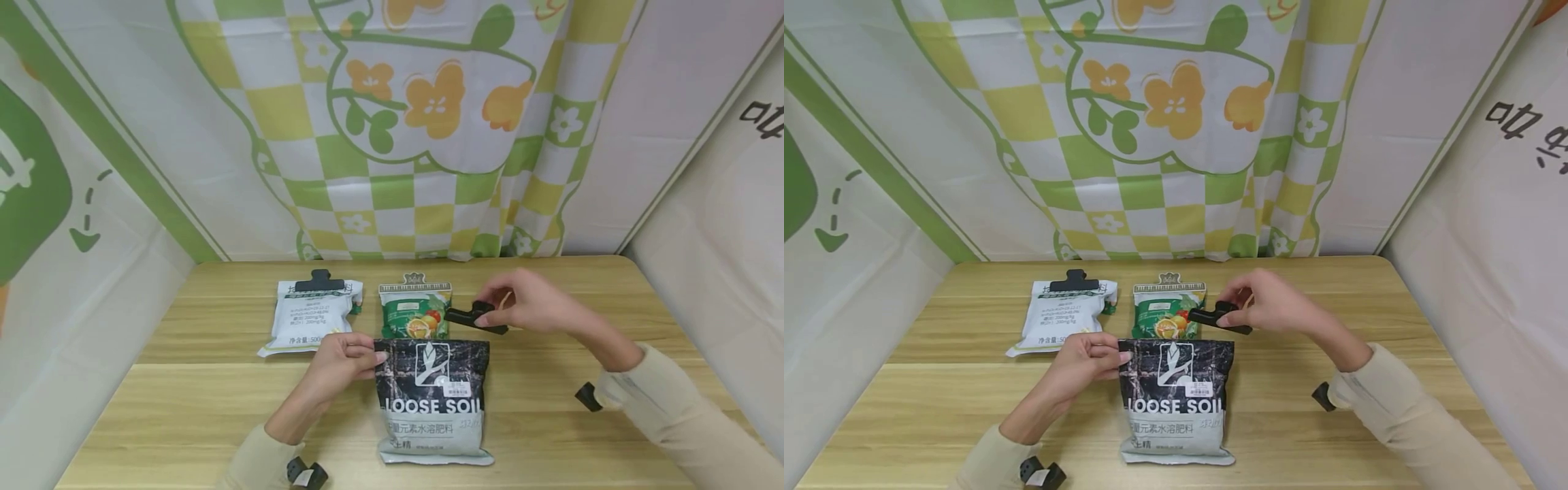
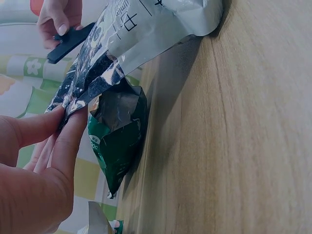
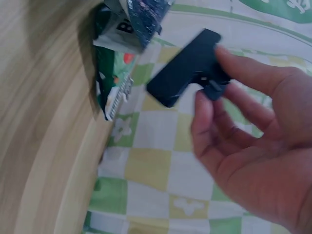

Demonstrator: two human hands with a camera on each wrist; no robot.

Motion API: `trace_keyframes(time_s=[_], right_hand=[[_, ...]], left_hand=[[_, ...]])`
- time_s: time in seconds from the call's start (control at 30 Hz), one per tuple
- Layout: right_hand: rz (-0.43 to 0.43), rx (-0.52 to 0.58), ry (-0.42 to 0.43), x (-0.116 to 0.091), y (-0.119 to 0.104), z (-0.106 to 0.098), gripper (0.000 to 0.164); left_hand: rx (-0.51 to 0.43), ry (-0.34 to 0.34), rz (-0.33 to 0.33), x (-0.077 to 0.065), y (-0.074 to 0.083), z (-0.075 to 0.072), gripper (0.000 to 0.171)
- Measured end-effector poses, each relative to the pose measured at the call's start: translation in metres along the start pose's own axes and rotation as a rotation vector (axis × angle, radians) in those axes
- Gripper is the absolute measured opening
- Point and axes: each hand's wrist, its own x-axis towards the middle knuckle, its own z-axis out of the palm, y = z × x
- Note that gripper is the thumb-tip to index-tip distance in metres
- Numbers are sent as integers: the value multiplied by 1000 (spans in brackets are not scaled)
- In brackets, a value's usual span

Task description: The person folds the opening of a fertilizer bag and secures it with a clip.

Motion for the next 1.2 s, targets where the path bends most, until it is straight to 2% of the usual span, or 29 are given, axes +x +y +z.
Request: trace_keyframes(time_s=[0.17,0.4,0.6,0.87,1.07,1.2], right_hand=[[-81,48,30,10,-3,7,18],[-116,69,7,21,-14,14,16],[-166,82,-72,30,-17,19,15],[-219,123,-223,45,-14,26,18],[-245,128,-259,55,-12,29,17],[-217,146,-284,60,-10,30,17]], left_hand=[[-2,2,2,0,-1,0,23],[-10,8,-2,0,-1,0,23],[-10,9,-2,0,-1,0,24],[-6,9,-2,0,-1,0,23],[-4,15,-16,1,-2,2,20],[-8,12,-18,1,-3,1,19]])
